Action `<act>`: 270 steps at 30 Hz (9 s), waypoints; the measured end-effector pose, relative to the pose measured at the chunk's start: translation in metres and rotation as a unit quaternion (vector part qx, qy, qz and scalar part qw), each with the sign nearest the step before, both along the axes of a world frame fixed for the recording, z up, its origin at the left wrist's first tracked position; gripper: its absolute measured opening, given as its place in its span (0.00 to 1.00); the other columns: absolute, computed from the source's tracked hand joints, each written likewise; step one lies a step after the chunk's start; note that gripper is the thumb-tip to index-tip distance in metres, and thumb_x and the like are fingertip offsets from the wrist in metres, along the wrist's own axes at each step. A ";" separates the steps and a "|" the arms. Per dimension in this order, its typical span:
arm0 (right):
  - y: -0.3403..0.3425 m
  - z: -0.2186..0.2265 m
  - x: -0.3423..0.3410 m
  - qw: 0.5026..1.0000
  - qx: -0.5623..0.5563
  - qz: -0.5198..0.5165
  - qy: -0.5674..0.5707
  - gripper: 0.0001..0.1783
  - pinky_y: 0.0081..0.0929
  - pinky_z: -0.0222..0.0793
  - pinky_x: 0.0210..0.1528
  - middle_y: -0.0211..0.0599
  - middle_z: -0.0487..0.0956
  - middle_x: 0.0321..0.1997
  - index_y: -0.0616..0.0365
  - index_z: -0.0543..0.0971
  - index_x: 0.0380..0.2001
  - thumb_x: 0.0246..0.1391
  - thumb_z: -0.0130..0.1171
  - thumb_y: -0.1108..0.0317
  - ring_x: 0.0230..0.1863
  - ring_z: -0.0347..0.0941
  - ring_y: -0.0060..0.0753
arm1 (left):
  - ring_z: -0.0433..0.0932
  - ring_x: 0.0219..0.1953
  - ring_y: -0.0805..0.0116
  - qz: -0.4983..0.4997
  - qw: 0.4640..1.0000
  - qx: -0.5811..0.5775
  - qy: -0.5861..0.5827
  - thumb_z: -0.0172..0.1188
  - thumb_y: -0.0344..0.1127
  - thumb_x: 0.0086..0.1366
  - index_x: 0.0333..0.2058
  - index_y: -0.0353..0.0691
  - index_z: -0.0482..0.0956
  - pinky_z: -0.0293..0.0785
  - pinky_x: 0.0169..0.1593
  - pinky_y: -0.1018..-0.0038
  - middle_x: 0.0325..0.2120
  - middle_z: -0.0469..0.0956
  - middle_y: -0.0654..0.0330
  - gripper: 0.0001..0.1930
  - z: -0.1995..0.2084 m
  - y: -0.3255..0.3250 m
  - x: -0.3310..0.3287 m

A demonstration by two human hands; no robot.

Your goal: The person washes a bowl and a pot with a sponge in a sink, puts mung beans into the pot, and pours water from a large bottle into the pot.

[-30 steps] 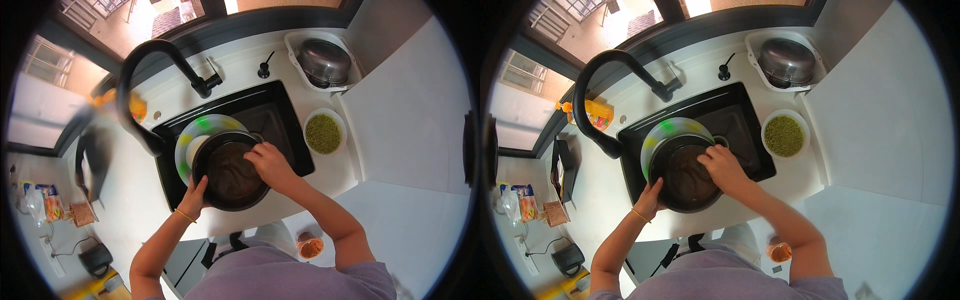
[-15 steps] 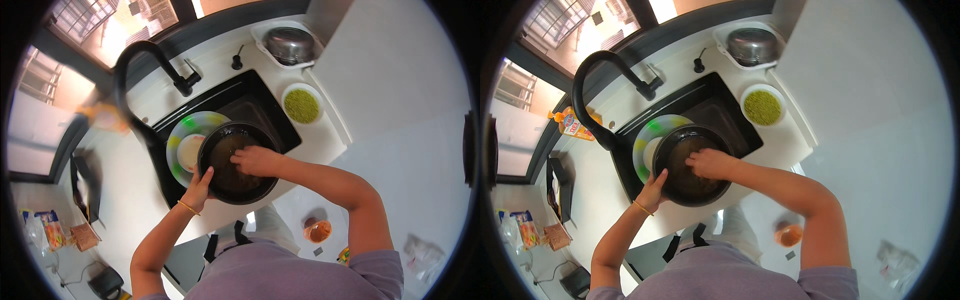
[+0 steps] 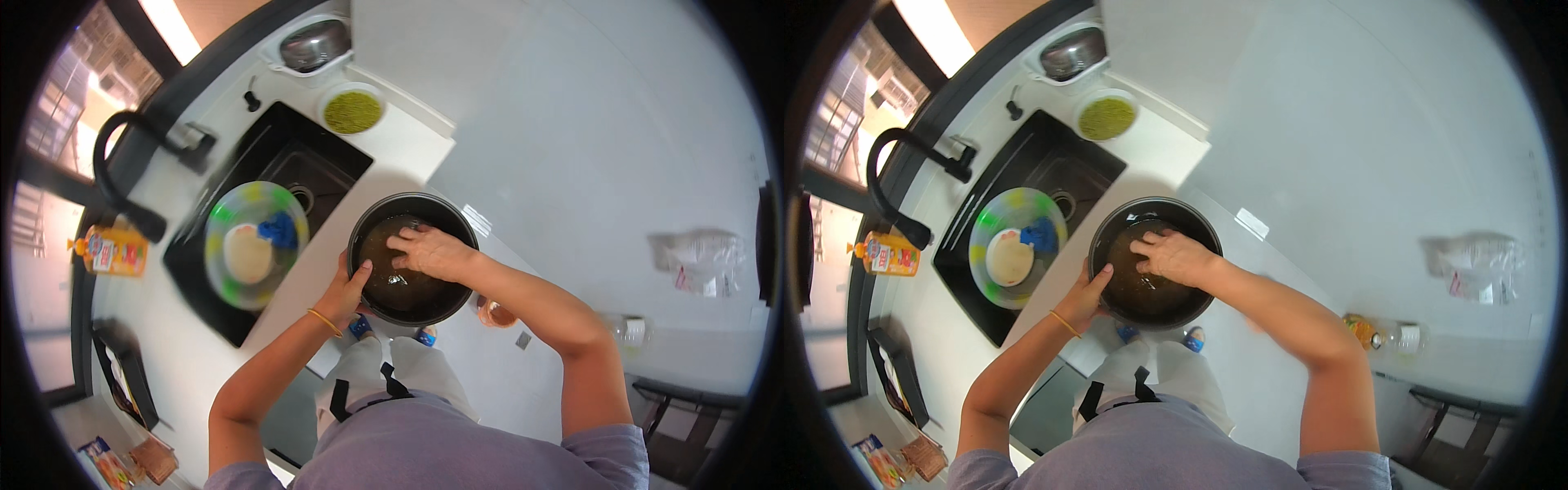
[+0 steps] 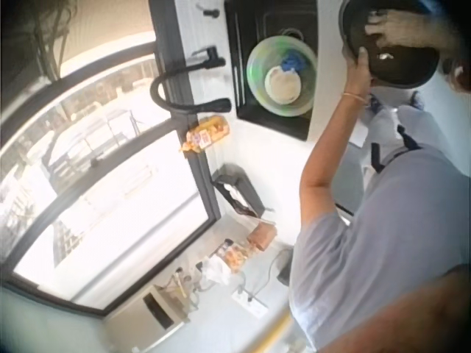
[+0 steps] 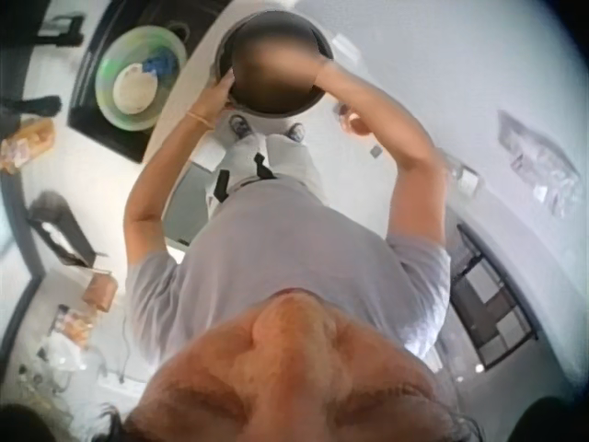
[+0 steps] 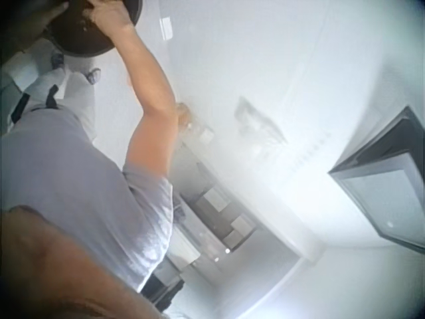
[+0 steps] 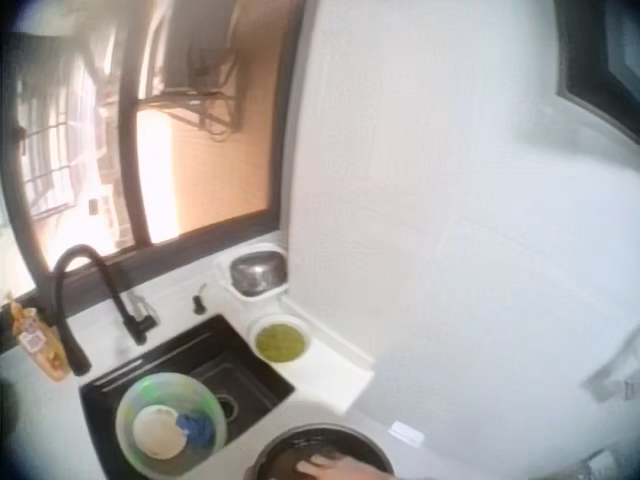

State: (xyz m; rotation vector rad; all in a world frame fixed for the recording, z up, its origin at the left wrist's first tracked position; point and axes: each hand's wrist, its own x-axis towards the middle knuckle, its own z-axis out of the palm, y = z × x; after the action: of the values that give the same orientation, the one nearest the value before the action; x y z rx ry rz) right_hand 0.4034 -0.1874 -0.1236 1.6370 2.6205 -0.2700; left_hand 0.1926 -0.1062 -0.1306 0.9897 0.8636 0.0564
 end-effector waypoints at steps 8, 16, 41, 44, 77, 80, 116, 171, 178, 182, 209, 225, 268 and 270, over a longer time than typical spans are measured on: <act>-0.159 -0.043 0.060 0.986 0.012 -0.109 0.122 0.08 0.34 0.72 0.44 0.33 0.73 0.44 0.57 0.79 0.33 0.50 0.53 0.71 0.48 0.71 0.38 | 0.68 0.56 0.52 -0.051 0.999 0.009 -0.010 0.51 0.47 0.68 0.64 0.47 0.46 0.83 0.32 0.54 0.58 0.60 0.50 0.32 -0.061 -0.128 0.067; -0.351 -0.095 0.100 0.813 0.060 -0.479 0.324 0.11 0.35 0.71 0.34 0.43 0.74 0.34 0.61 0.73 0.34 0.45 0.59 0.82 0.32 0.74 0.47 | 0.62 0.61 0.53 -0.069 0.997 -0.013 0.040 0.51 0.49 0.68 0.66 0.54 0.40 0.78 0.45 0.54 0.62 0.55 0.53 0.36 -0.145 -0.271 0.128; -0.510 -0.351 0.096 0.473 0.129 -0.742 0.457 0.08 0.23 0.77 0.34 0.39 0.77 0.30 0.64 0.71 0.33 0.50 0.59 0.81 0.30 0.78 0.29 | 0.57 0.63 0.57 -0.031 0.995 0.039 0.086 0.54 0.39 0.67 0.67 0.44 0.45 0.59 0.63 0.65 0.62 0.55 0.50 0.35 -0.429 -0.392 0.164; -0.513 -0.363 0.112 0.444 0.146 -0.757 0.456 0.07 0.21 0.76 0.34 0.38 0.78 0.29 0.65 0.71 0.33 0.52 0.58 0.80 0.30 0.79 0.26 | 0.58 0.62 0.57 -0.008 0.995 0.020 0.099 0.54 0.40 0.67 0.67 0.45 0.43 0.64 0.61 0.65 0.62 0.55 0.51 0.36 -0.436 -0.388 0.167; -0.282 -0.135 0.027 0.802 0.048 -0.487 0.343 0.06 0.33 0.70 0.32 0.39 0.76 0.33 0.61 0.75 0.30 0.50 0.63 0.74 0.32 0.74 0.44 | 0.59 0.62 0.55 -0.064 0.998 0.005 -0.005 0.52 0.52 0.67 0.67 0.45 0.43 0.73 0.52 0.67 0.62 0.54 0.48 0.38 -0.232 -0.231 0.081; -0.231 -0.070 0.018 0.846 0.087 -0.437 0.292 0.07 0.32 0.71 0.32 0.37 0.77 0.32 0.61 0.75 0.28 0.48 0.64 0.75 0.31 0.75 0.42 | 0.61 0.61 0.53 -0.037 0.999 0.004 -0.032 0.51 0.51 0.68 0.67 0.48 0.42 0.79 0.43 0.65 0.62 0.54 0.49 0.37 -0.165 -0.185 0.061; 0.238 -0.097 -0.040 0.658 -0.259 -0.369 0.603 0.34 0.26 0.64 0.13 0.41 0.75 0.34 0.59 0.60 0.62 0.49 0.51 0.79 0.17 0.70 0.30 | 0.60 0.62 0.51 0.079 0.940 0.135 0.302 0.45 0.73 0.58 0.67 0.50 0.44 0.75 0.49 0.56 0.62 0.57 0.46 0.47 0.034 0.224 -0.067; 0.303 -0.175 -0.124 0.698 -0.449 -0.187 0.525 0.30 0.34 0.77 0.38 0.46 0.76 0.44 0.58 0.57 0.64 0.63 0.50 0.61 0.33 0.78 0.33 | 0.67 0.54 0.35 0.502 0.858 0.012 0.108 0.42 0.19 0.53 0.64 0.55 0.42 0.83 0.36 0.46 0.58 0.57 0.45 0.41 -0.055 0.148 -0.187; 0.311 -0.266 -0.177 0.977 -0.095 -0.070 0.179 0.33 0.46 0.67 0.53 0.61 0.68 0.55 0.61 0.65 0.57 0.49 0.63 0.64 0.54 0.68 0.56 | 0.61 0.61 0.55 0.532 0.815 0.189 0.133 0.39 0.17 0.47 0.67 0.48 0.45 0.72 0.53 0.69 0.60 0.56 0.52 0.45 -0.053 0.138 -0.233; 0.306 -0.308 -0.189 0.965 -0.218 -0.077 0.123 0.41 0.45 0.66 0.55 0.57 0.66 0.61 0.58 0.64 0.60 0.42 0.68 0.62 0.58 0.66 0.56 | 0.54 0.65 0.58 0.500 0.791 0.316 0.159 0.39 0.17 0.44 0.66 0.34 0.49 0.43 0.68 0.70 0.62 0.56 0.52 0.44 -0.044 0.137 -0.234; 0.352 -0.257 -0.161 0.930 -0.100 -0.167 0.312 0.27 0.49 0.71 0.45 0.55 0.76 0.40 0.58 0.74 0.47 0.37 0.61 0.72 0.43 0.73 0.60 | 0.49 0.67 0.46 0.387 0.713 0.470 0.346 0.40 0.12 0.44 0.65 0.37 0.51 0.44 0.69 0.61 0.64 0.51 0.45 0.44 -0.022 0.122 -0.216; 0.371 -0.201 -0.165 0.985 -0.120 -0.078 0.098 0.36 0.45 0.73 0.44 0.50 0.72 0.50 0.51 0.71 0.55 0.36 0.59 0.78 0.48 0.72 0.56 | 0.63 0.61 0.44 0.198 0.586 0.631 0.468 0.48 0.17 0.54 0.64 0.59 0.62 0.60 0.61 0.60 0.59 0.63 0.42 0.39 -0.094 0.214 -0.178; 0.320 -0.079 -0.178 0.939 -0.004 -0.042 0.341 0.27 0.41 0.68 0.50 0.45 0.71 0.44 0.53 0.73 0.51 0.44 0.62 0.63 0.47 0.70 0.52 | 0.65 0.59 0.54 0.535 0.813 -0.102 -0.204 0.50 0.20 0.55 0.63 0.46 0.54 0.65 0.60 0.56 0.57 0.65 0.54 0.36 -0.116 0.126 -0.147; 0.319 -0.099 -0.194 0.927 -0.018 -0.057 0.370 0.29 0.41 0.67 0.52 0.47 0.70 0.47 0.53 0.71 0.54 0.46 0.62 0.63 0.49 0.69 0.54 | 0.66 0.59 0.52 0.523 0.815 -0.110 -0.224 0.50 0.17 0.52 0.63 0.44 0.55 0.67 0.59 0.53 0.56 0.65 0.53 0.37 -0.115 0.127 -0.141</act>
State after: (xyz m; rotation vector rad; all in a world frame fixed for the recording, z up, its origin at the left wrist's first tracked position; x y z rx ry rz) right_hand 0.2097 0.1313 -0.2230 1.9653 2.9561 -1.1399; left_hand 0.0517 0.0204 -0.2458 0.1559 0.8515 1.0720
